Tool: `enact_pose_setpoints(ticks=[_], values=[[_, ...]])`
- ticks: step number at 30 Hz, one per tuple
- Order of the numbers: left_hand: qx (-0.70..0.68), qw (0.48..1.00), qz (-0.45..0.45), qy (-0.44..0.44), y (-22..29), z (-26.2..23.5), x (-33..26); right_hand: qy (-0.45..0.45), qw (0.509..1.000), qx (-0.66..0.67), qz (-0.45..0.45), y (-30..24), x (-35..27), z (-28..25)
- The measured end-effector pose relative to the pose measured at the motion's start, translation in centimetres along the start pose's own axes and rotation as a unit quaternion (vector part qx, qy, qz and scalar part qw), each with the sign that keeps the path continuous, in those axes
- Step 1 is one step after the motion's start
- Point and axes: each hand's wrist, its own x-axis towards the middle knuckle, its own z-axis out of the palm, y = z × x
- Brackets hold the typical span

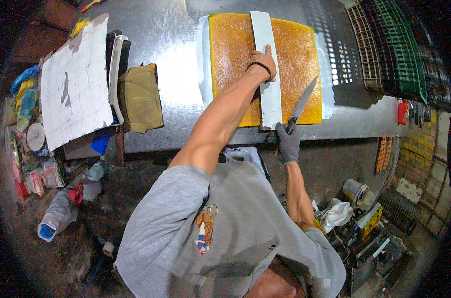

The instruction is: The person uses a knife and a straightedge to cut a large rectangular sheet of yellow food into uniform strips and squares on a metal table. After cutting, the person picks up a tray of round baked items and walks through the workspace.

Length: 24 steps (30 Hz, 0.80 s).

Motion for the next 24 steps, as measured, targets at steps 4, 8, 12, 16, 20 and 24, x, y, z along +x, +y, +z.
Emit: enact_pose_setpoints(ticks=[4, 8, 12, 16, 20, 24], values=[[0.001, 1.0, 0.018, -0.004, -0.4, 0.1, 0.4, -0.045, 0.998, 0.043, -0.008, 2.6, 2.2, -0.4], [0.034, 0.999, 0.01, 0.013, -0.1, 1.2, 0.9, -0.043, 0.998, 0.027, 0.035, 4.0, 3.0, -0.2], [0.027, 0.999, 0.02, 0.019, -0.4, 0.6, -0.2, -0.063, 0.997, -0.031, 0.04, 1.3, 1.9, -0.5], [0.035, 0.998, 0.036, 0.043, -1.0, 1.2, 0.5, -0.089, 0.996, -0.019, 0.012, 3.2, 3.7, -0.5], [0.036, 0.998, 0.033, 0.05, -0.5, 0.7, 0.0, -0.076, 0.991, -0.089, -0.071, 1.1, 2.8, -1.9], [0.03, 0.998, 0.033, 0.047, -0.6, 0.4, -0.6, -0.049, 0.987, -0.106, -0.109, 0.0, 4.2, -3.9]])
